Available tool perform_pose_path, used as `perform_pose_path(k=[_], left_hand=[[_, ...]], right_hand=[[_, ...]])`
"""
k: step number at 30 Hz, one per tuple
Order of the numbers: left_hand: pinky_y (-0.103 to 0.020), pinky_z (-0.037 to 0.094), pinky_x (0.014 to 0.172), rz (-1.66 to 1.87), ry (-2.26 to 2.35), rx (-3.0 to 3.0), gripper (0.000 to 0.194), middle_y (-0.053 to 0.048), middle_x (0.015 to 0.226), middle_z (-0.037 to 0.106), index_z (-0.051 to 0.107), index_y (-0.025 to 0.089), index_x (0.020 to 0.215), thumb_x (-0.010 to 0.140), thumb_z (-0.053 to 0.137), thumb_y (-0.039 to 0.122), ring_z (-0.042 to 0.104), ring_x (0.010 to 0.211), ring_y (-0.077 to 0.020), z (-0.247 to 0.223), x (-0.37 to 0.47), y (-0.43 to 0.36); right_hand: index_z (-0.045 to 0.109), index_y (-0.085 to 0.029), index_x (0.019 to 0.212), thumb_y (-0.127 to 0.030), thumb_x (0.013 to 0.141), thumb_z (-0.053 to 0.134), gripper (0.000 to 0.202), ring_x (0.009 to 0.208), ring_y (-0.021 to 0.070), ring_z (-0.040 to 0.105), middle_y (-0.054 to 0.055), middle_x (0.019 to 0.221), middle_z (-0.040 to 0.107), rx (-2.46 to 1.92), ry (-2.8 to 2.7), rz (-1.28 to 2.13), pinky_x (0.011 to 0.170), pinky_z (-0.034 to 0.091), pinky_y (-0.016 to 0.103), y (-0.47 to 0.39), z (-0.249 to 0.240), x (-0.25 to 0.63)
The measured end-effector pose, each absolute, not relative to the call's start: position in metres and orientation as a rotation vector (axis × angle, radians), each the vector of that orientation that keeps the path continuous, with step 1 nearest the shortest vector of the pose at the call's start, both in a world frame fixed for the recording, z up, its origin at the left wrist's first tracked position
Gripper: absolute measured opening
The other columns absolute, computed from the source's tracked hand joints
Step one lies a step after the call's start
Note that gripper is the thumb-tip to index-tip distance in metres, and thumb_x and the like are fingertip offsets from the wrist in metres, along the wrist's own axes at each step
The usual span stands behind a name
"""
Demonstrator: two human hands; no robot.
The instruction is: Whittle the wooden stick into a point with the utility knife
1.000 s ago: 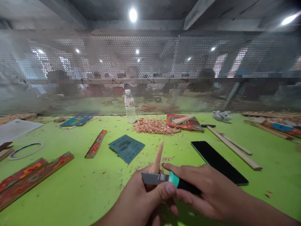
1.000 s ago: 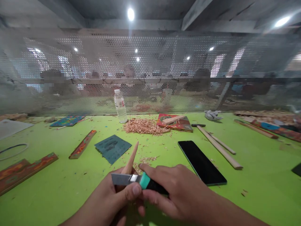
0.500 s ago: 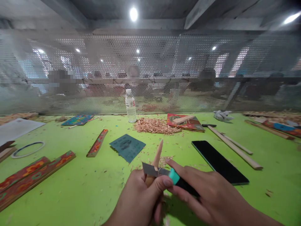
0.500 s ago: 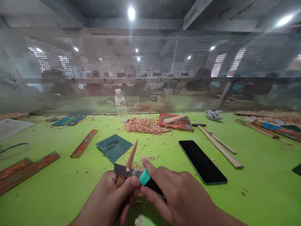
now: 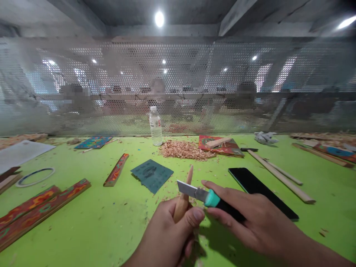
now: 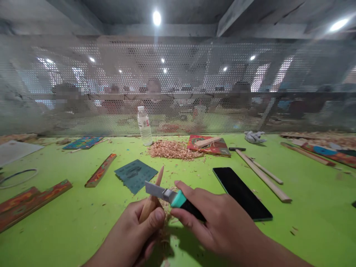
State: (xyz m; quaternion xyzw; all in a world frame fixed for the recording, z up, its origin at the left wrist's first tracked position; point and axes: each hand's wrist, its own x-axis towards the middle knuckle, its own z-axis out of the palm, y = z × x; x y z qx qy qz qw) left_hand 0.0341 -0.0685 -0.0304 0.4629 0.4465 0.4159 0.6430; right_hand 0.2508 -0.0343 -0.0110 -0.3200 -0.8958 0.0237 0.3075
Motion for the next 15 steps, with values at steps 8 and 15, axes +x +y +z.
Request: perform_pose_path(k=[8, 15], left_hand=[[-0.023, 0.046, 0.068, 1.021, 0.896, 1.173, 0.056, -0.001, 0.075, 0.064, 0.066, 0.017, 0.082, 0.082, 0.079, 0.072, 0.058, 0.072, -0.0142, -0.031, 0.032, -0.071], [-0.025, 0.034, 0.051, 0.932, 1.042, 1.256, 0.067, 0.003, 0.051, 0.048, 0.054, 0.021, 0.063, 0.089, 0.060, 0.082, 0.044, 0.050, -0.0119, -0.023, 0.034, -0.075]], right_hand=[[0.070, -0.013, 0.138, -0.043, 0.110, 0.053, 0.044, 0.102, 0.0307, 0.083, 0.018, 0.125, 0.080, -0.794, -2.565, 0.233, 0.082, 0.068, 0.038, -0.036, -0.006, 0.249], [0.060, -0.012, 0.150, -0.044, 0.114, 0.045, 0.051, 0.076, 0.0268, 0.082, 0.014, 0.101, 0.084, -0.871, -2.498, 0.071, 0.065, 0.066, 0.036, -0.045, -0.016, 0.246]])
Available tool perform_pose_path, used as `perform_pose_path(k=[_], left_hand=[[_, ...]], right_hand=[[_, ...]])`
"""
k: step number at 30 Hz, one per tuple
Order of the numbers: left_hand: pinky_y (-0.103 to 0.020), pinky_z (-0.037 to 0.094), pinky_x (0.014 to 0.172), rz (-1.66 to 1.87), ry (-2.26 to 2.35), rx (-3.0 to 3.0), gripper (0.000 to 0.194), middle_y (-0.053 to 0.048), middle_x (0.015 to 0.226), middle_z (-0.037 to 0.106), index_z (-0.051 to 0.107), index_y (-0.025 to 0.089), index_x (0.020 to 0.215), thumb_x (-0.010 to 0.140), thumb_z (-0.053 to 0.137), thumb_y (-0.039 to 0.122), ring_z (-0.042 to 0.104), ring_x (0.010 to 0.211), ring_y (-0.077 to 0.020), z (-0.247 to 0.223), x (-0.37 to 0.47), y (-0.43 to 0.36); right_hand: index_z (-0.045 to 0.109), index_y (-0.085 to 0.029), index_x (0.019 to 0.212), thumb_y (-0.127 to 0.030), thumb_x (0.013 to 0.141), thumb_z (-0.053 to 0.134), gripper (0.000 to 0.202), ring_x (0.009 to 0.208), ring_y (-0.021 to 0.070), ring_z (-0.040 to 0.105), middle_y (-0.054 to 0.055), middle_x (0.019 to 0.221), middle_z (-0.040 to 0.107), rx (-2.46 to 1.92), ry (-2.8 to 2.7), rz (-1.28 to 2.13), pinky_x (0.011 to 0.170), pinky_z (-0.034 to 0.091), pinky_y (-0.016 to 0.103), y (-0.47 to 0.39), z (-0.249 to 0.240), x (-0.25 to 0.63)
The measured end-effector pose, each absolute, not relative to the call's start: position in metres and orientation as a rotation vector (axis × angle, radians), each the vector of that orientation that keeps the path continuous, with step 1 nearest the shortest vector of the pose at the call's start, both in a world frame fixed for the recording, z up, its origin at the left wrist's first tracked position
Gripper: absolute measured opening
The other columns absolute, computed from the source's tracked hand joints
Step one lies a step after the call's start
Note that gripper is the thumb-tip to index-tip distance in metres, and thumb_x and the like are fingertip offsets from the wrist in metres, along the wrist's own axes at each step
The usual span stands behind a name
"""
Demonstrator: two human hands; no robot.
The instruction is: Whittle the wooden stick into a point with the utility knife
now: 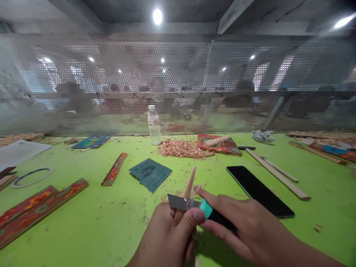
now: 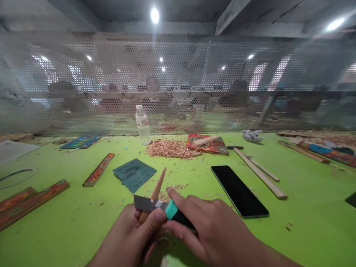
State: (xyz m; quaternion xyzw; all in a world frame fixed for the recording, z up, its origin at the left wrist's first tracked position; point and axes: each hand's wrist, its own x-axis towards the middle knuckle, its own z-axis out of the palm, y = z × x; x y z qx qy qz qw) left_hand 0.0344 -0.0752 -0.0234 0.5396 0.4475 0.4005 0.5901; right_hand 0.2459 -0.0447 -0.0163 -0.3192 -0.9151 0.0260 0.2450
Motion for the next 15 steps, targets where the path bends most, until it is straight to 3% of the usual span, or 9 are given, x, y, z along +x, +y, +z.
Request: perform_pose_path(k=[3, 8, 15], left_hand=[[-0.023, 0.031, 0.048, 0.947, 1.096, 1.216, 0.070, 0.005, 0.049, 0.045, 0.052, 0.021, 0.062, 0.084, 0.061, 0.087, 0.039, 0.047, -0.0096, -0.023, 0.037, -0.075], [-0.022, 0.019, 0.035, 0.900, 1.067, 1.064, 0.077, 0.007, 0.031, 0.034, 0.044, 0.024, 0.050, 0.078, 0.056, 0.095, 0.024, 0.028, -0.0056, -0.036, 0.041, -0.070], [-0.018, 0.019, 0.029, 0.885, 0.968, 0.997, 0.069, 0.010, 0.040, 0.048, 0.056, 0.022, 0.077, 0.069, 0.076, 0.087, 0.027, 0.027, -0.0049, -0.027, 0.034, -0.067]], right_hand=[[0.060, -0.008, 0.147, -0.045, 0.115, 0.038, 0.053, 0.072, 0.0274, 0.082, 0.014, 0.095, 0.083, -0.880, -2.462, -0.037, 0.058, 0.065, 0.037, -0.048, -0.019, 0.241], [0.063, -0.010, 0.142, -0.042, 0.116, 0.038, 0.048, 0.073, 0.0258, 0.082, 0.015, 0.099, 0.084, -0.882, -2.373, -0.093, 0.062, 0.066, 0.034, -0.046, -0.019, 0.239], [0.062, -0.015, 0.146, -0.037, 0.112, 0.048, 0.043, 0.085, 0.0269, 0.083, 0.014, 0.110, 0.084, -0.860, -2.318, 0.050, 0.069, 0.067, 0.034, -0.033, -0.012, 0.252]])
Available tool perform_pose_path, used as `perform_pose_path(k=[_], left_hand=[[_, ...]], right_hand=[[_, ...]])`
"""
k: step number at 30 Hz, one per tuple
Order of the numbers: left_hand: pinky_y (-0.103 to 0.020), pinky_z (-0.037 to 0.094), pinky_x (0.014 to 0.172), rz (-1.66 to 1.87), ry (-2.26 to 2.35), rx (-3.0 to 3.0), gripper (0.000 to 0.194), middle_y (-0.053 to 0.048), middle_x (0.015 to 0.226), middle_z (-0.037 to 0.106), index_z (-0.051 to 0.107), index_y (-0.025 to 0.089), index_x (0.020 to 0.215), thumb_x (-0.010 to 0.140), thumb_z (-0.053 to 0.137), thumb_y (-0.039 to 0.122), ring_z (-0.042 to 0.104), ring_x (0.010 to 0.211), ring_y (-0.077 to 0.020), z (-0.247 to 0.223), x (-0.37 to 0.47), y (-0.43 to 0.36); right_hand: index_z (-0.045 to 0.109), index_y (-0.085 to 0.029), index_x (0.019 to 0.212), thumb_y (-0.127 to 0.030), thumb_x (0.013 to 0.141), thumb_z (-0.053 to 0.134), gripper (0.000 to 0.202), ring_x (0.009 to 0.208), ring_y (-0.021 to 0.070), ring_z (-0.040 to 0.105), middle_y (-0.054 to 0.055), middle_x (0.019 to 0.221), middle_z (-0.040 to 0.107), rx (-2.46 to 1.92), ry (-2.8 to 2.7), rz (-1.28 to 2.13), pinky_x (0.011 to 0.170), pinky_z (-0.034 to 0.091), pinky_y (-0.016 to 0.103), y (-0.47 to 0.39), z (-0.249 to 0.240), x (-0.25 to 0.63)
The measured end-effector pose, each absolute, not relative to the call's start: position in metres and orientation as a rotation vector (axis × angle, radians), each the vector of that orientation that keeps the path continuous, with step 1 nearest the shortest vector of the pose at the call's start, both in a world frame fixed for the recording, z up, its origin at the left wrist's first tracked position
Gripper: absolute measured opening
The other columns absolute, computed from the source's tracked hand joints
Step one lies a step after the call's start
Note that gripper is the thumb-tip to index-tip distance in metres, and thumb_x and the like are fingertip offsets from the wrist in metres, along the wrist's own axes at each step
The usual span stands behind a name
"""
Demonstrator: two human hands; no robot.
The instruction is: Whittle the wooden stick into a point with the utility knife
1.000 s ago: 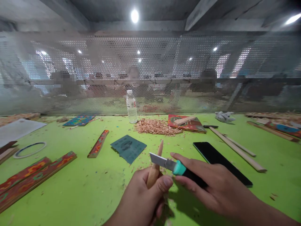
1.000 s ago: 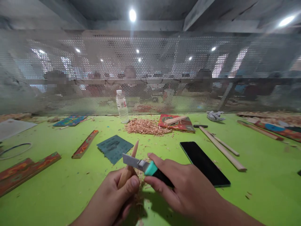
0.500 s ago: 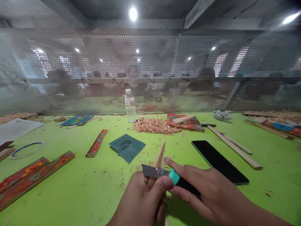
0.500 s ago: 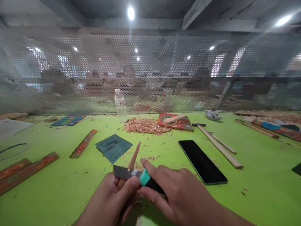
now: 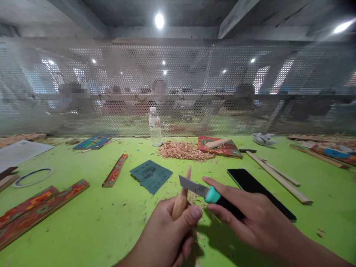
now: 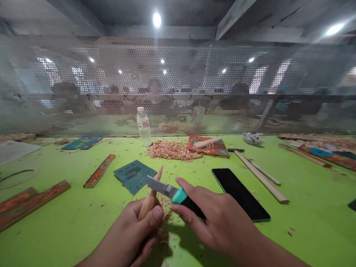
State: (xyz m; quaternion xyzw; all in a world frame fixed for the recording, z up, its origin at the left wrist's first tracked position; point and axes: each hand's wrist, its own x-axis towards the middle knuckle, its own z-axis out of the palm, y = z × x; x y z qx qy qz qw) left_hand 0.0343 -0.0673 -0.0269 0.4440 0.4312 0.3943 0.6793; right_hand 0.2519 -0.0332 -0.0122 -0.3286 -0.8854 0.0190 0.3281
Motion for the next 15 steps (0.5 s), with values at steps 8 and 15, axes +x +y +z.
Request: perform_pose_path(k=[8, 15], left_hand=[[-0.020, 0.025, 0.038, 0.847, 0.946, 1.165, 0.065, 0.009, 0.040, 0.041, 0.058, 0.020, 0.069, 0.080, 0.071, 0.083, 0.030, 0.035, -0.0065, -0.026, 0.033, -0.071], [-0.024, 0.034, 0.050, 0.921, 1.123, 1.230, 0.066, 0.004, 0.055, 0.047, 0.058, 0.020, 0.069, 0.081, 0.068, 0.084, 0.040, 0.052, -0.0112, -0.018, 0.033, -0.075]], right_hand=[[0.068, -0.014, 0.141, -0.044, 0.111, 0.052, 0.046, 0.094, 0.0281, 0.084, 0.015, 0.117, 0.084, -0.785, -2.542, 0.222, 0.077, 0.068, 0.035, -0.037, -0.001, 0.249], [0.059, -0.011, 0.146, -0.049, 0.117, 0.029, 0.057, 0.074, 0.0234, 0.082, 0.013, 0.099, 0.084, -0.821, -2.491, -0.071, 0.063, 0.065, 0.032, -0.047, -0.009, 0.245]])
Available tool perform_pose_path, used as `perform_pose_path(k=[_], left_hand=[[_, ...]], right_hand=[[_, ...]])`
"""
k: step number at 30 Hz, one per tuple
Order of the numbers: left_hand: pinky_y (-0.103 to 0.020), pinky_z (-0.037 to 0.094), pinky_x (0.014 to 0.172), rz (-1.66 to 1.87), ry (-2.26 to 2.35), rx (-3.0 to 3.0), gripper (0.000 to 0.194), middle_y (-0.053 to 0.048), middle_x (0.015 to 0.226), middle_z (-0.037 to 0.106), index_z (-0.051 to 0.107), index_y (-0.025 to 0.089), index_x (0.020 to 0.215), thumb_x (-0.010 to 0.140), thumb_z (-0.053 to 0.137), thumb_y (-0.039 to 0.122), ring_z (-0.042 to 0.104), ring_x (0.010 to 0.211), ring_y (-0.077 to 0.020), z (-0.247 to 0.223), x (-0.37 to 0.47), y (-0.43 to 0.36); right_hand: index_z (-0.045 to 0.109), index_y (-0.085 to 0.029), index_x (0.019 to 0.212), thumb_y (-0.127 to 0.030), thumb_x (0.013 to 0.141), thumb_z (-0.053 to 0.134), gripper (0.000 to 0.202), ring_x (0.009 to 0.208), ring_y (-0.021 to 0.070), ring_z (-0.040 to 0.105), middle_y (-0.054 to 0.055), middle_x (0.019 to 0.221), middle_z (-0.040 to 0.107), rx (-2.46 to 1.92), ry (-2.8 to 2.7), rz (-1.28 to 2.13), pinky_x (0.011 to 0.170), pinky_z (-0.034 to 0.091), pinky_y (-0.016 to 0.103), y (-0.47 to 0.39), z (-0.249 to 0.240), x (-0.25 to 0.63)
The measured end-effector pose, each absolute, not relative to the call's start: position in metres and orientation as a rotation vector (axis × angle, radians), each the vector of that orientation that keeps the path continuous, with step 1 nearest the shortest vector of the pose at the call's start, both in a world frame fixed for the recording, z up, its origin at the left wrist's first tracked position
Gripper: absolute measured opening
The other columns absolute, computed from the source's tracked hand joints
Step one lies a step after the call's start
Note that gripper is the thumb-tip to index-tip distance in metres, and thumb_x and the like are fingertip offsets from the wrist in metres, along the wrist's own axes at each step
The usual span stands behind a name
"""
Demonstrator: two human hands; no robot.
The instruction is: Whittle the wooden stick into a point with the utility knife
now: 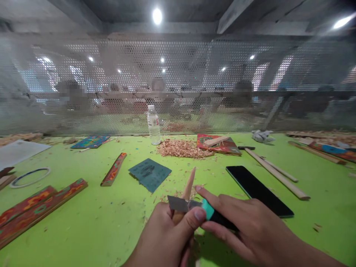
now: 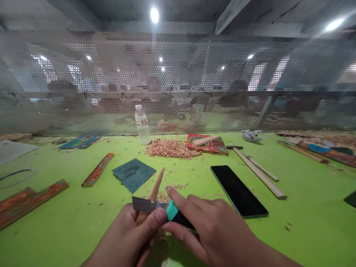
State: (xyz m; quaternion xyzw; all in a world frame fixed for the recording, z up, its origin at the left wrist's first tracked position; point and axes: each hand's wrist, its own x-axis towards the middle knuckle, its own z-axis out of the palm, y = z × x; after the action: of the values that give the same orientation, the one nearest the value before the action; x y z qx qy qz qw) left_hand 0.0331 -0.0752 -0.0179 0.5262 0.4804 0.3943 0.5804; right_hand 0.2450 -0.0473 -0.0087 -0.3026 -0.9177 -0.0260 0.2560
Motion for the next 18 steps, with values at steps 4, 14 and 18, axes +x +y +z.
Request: perform_pose_path(k=[4, 14, 18], left_hand=[[-0.024, 0.029, 0.047, 0.922, 1.178, 1.204, 0.066, 0.007, 0.051, 0.042, 0.053, 0.022, 0.066, 0.078, 0.069, 0.085, 0.034, 0.048, -0.0099, -0.017, 0.034, -0.074], [-0.023, 0.020, 0.036, 0.881, 1.137, 1.061, 0.079, 0.009, 0.033, 0.031, 0.041, 0.026, 0.048, 0.065, 0.062, 0.100, 0.025, 0.031, -0.0067, -0.026, 0.040, -0.073], [-0.022, 0.024, 0.036, 0.887, 1.114, 1.026, 0.078, 0.007, 0.032, 0.036, 0.047, 0.024, 0.049, 0.070, 0.061, 0.097, 0.029, 0.030, -0.0069, -0.030, 0.040, -0.074]], right_hand=[[0.055, -0.011, 0.147, -0.047, 0.117, 0.029, 0.054, 0.070, 0.0247, 0.082, 0.011, 0.094, 0.084, -0.853, -2.477, -0.086, 0.058, 0.065, 0.034, -0.050, -0.013, 0.243], [0.047, -0.013, 0.150, -0.041, 0.117, 0.037, 0.045, 0.065, 0.0242, 0.080, 0.007, 0.088, 0.081, -0.833, -2.421, -0.218, 0.050, 0.059, 0.035, -0.052, -0.015, 0.240], [0.043, -0.017, 0.157, -0.040, 0.116, 0.041, 0.047, 0.073, 0.0234, 0.081, 0.011, 0.101, 0.082, -0.876, -2.315, -0.250, 0.060, 0.061, 0.034, -0.048, -0.016, 0.245]])
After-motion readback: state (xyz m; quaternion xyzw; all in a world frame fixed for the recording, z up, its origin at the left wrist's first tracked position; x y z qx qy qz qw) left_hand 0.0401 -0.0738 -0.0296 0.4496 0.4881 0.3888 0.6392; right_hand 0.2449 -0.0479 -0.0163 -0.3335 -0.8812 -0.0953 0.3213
